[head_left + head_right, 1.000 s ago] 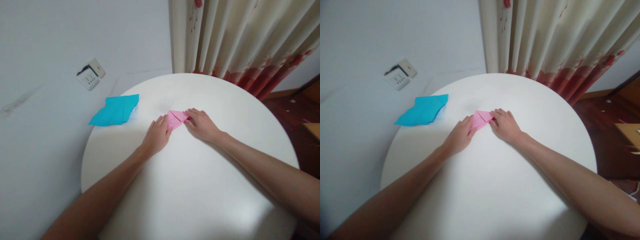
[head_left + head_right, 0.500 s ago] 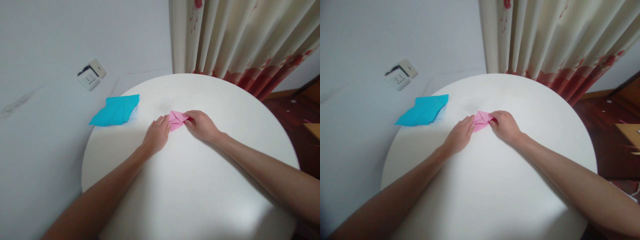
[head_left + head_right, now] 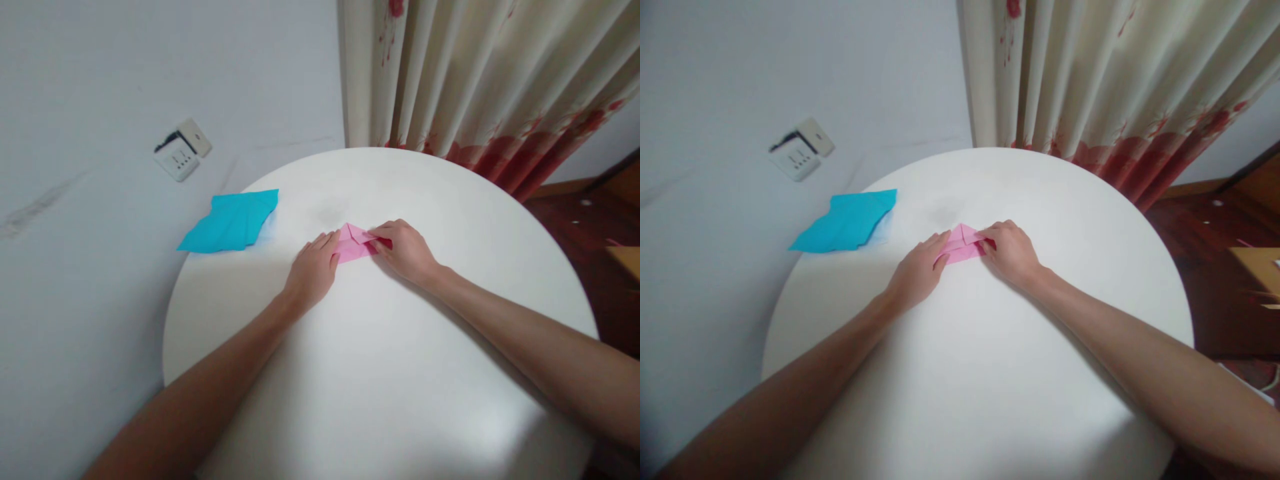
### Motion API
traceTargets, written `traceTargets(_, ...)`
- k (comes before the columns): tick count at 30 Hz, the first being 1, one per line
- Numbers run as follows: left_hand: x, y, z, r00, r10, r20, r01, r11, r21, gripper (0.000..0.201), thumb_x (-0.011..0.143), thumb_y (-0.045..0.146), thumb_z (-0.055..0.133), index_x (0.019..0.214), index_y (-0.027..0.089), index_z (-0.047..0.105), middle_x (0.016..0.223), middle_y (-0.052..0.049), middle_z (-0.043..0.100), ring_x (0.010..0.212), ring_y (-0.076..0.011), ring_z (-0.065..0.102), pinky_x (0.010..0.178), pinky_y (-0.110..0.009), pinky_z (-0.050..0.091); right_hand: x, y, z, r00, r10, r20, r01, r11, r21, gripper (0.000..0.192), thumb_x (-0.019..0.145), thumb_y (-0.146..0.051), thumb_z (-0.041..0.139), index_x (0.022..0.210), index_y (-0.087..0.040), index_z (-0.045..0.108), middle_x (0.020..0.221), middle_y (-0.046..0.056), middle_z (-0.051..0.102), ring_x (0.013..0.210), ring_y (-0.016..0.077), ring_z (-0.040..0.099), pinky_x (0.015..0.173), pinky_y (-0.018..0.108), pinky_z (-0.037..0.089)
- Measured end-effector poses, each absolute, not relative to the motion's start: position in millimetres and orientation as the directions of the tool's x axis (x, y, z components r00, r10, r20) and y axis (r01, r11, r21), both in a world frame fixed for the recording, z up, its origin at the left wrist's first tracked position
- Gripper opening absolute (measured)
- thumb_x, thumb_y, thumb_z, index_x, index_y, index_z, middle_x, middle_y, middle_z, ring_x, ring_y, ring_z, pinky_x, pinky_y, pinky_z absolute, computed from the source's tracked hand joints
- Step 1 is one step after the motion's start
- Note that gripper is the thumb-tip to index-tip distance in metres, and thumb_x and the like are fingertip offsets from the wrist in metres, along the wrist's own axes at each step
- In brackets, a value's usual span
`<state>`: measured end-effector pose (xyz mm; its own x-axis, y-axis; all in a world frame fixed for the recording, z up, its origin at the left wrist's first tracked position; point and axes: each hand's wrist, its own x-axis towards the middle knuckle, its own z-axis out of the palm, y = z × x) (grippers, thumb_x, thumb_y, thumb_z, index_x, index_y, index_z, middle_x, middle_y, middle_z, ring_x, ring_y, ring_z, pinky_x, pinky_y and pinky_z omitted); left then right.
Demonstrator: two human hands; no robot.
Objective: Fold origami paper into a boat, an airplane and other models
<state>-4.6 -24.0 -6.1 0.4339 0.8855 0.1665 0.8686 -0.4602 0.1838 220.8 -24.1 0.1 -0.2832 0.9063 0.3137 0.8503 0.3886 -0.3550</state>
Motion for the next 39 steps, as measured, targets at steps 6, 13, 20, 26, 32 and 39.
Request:
traceTargets(6, -4, -24, -5, 0.426, 0.884, 0.193, 0.872, -0.458, 0.172, 0.048, 0.105, 0.025, 0.035, 0.149, 0.011, 0.045, 0.149, -0.016, 0.054, 0.14, -0.0263, 0.049, 0.115, -0.043, 0.041, 219, -28, 4, -0.289, 0.901, 0.324, 0.836, 0.403, -0.373, 0.035, 0.098, -0.023, 0.045, 0.11, -0.027, 0.078, 0.108, 0.002, 0.078, 0.097, 0.0239, 0.07, 0.083, 0.036, 0.053)
traceTargets(13, -3, -26, -2, 0.396, 0.896, 0.203, 0.882, -0.432, 0.187, 0.046, 0.105, 0.025, 0.038, 0.148, 0.012, 0.049, 0.145, -0.014, 0.058, 0.138, -0.025, 0.053, 0.115, -0.038, 0.042, 215, -32, 7, -0.193, 0.888, 0.417, 0.798, 0.39, -0.459, 0.036, 0.099, -0.027, 0.045, 0.114, -0.027, 0.078, 0.114, 0.002, 0.077, 0.1, 0.0249, 0.073, 0.084, 0.038, 0.056)
traceTargets(20, 3, -31, 7, 0.317, 0.92, 0.229, 0.873, -0.378, 0.309, 0.047, 0.107, 0.031, 0.033, 0.147, 0.015, 0.05, 0.142, -0.012, 0.061, 0.129, -0.0228, 0.061, 0.109, -0.035, 0.048, 211, -34, 7, -0.144, 0.894, 0.424, 0.741, 0.381, -0.553, 0.04, 0.103, -0.034, 0.041, 0.127, -0.025, 0.072, 0.122, 0.004, 0.074, 0.1, 0.027, 0.074, 0.085, 0.039, 0.058)
traceTargets(26, 5, -32, 11, 0.263, 0.938, 0.226, 0.878, -0.33, 0.347, 0.048, 0.107, 0.03, 0.033, 0.147, 0.013, 0.051, 0.136, -0.014, 0.066, 0.121, -0.0254, 0.066, 0.102, -0.037, 0.052, 207, -36, 5, -0.118, 0.896, 0.429, 0.735, 0.37, -0.569, 0.043, 0.103, -0.032, 0.041, 0.136, -0.021, 0.065, 0.124, 0.006, 0.073, 0.102, 0.0266, 0.074, 0.089, 0.039, 0.058)
traceTargets(32, 5, -32, 10, 0.249, 0.94, 0.232, 0.854, -0.327, 0.406, 0.048, 0.106, 0.031, 0.035, 0.147, 0.012, 0.051, 0.124, -0.017, 0.072, 0.107, -0.0262, 0.073, 0.092, -0.036, 0.055, 206, -35, 3, -0.118, 0.866, 0.486, 0.697, 0.421, -0.58, 0.041, 0.1, -0.027, 0.045, 0.133, -0.016, 0.067, 0.116, 0.011, 0.076, 0.087, 0.0243, 0.076, 0.08, 0.036, 0.058)
traceTargets(39, 3, -31, 10, 0.218, 0.943, 0.25, 0.838, -0.312, 0.447, 0.047, 0.102, 0.025, 0.042, 0.146, 0.012, 0.052, 0.133, -0.016, 0.067, 0.116, -0.0287, 0.069, 0.1, -0.04, 0.052, 203, -40, 6, -0.145, 0.851, 0.505, 0.706, 0.447, -0.549, 0.043, 0.098, -0.022, 0.045, 0.135, -0.016, 0.066, 0.109, 0.011, 0.078, 0.079, 0.0217, 0.074, 0.077, 0.034, 0.056)
